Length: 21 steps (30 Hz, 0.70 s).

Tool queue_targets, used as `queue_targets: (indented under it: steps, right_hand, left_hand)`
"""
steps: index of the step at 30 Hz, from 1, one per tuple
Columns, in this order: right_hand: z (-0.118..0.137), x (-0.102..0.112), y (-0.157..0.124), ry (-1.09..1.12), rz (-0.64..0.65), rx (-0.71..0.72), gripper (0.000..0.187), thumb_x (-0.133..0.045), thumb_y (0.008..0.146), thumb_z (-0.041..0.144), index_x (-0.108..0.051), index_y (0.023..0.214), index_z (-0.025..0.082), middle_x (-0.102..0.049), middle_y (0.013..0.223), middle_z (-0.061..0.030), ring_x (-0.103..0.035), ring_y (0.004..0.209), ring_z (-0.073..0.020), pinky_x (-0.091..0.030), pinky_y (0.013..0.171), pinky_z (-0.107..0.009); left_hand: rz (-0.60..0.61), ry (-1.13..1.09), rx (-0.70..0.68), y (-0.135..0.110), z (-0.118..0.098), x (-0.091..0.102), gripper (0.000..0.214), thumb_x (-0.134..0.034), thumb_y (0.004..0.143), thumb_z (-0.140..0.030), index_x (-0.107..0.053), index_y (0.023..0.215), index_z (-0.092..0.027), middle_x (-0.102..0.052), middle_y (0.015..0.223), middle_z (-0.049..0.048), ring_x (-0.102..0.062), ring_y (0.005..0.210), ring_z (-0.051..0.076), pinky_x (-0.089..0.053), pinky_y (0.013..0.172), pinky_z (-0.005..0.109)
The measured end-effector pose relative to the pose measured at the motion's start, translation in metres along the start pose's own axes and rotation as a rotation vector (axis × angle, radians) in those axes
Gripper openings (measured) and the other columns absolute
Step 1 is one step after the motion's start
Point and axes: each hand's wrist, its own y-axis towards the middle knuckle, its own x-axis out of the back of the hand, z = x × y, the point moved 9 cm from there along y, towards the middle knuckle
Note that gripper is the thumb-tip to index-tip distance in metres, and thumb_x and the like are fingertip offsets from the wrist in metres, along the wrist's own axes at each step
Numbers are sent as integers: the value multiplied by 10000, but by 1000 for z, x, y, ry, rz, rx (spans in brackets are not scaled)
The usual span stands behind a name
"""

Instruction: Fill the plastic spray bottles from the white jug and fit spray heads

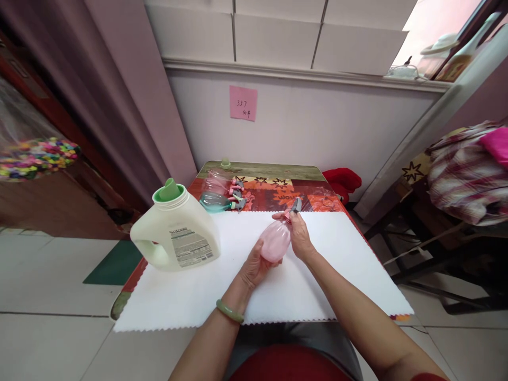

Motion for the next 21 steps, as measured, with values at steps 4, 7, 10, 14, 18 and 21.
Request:
queue_targets:
  steps: [4, 7, 10, 14, 18, 21]
  right_hand:
    - [-5, 7, 2, -4, -37, -4, 444, -620, 895, 676, -646, 935, 234, -789, 1017, -72, -706, 956, -245, -516, 929, -404]
    - [-11, 13, 2, 39, -76, -31, 439, -677, 867, 660, -679, 950, 228, -789, 1041, -78, -718, 1033, -261, -514, 970, -418]
    - [-12, 16, 2, 76, -104, -49, 431, -750, 820, 629, -709, 952, 221, -792, 1024, -78, -727, 1068, -269, -508, 1005, -426]
    - [-9, 15, 0, 21, -128, -59, 440, -806, 771, 596, -725, 962, 209, -791, 985, -70, -718, 1014, -256, -505, 971, -410]
    - [-9, 19, -4, -4, -222, -49, 442, -870, 686, 547, -680, 908, 215, -742, 866, -14, -667, 864, -207, -502, 825, -346]
    - [-11, 21, -7, 0, -310, -47, 470, -906, 618, 532, -600, 809, 230, -675, 750, 28, -605, 748, -175, -476, 726, -316]
  left_hand:
    - [20, 143, -100, -3, -7, -7, 723, -844, 751, -550, -580, 1331, -209, -673, 1187, 139, -663, 813, 206, -539, 549, 272]
    - [-35, 185, -149, -3, -10, -6, 755, -909, 687, -435, -512, 1302, -247, -577, 1315, 127, -659, 963, 244, -613, 610, 325]
    - [-98, 206, -192, -4, -13, -5, 840, -957, 602, -331, -458, 1277, -293, -516, 1386, 105, -649, 1036, 263, -643, 693, 399]
    - [-163, 221, -253, -4, -18, -2, 907, -983, 530, -243, -454, 1262, -320, -586, 1336, 60, -647, 1097, 261, -596, 856, 402]
    - [-196, 233, -259, -4, -18, 3, 942, -988, 502, -191, -465, 1276, -311, -667, 1208, 34, -665, 1054, 229, -532, 902, 335]
    - [-210, 224, -265, -3, -18, 7, 961, -993, 473, -169, -484, 1277, -306, -673, 1226, 43, -666, 1085, 244, -518, 934, 352]
